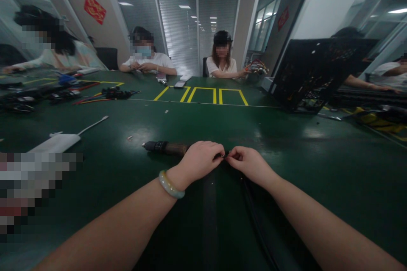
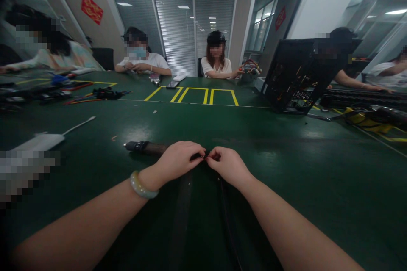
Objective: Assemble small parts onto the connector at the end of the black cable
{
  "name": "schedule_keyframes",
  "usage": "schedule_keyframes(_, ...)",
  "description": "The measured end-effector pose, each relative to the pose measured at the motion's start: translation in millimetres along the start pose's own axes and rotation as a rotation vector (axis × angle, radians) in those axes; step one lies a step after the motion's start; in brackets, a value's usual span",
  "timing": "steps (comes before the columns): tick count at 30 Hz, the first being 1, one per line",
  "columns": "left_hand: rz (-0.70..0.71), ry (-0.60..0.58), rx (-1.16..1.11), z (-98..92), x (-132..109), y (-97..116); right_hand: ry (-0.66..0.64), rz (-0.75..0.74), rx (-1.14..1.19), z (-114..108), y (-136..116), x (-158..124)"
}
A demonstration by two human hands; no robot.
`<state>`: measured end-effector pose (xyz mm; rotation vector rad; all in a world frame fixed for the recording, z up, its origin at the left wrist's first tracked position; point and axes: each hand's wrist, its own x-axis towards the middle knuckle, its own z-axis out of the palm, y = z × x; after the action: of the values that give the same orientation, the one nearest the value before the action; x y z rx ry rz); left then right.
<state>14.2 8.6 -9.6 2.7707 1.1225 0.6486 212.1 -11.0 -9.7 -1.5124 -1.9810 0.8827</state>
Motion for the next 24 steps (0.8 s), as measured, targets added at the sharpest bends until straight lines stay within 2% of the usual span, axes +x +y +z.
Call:
schedule_keyframes(10, -0.025, -0.002, -0.007, -3.1, -1.0, 2.9, 0.008, -0.055, 0.023, 5.4, 13.5, 4.2)
schedule_keyframes(24, -0.053, 0.011, -0.013, -3.4, -2.6, 3.8, -0.026, -0.047, 0.045, 3.9, 10.5, 3.4)
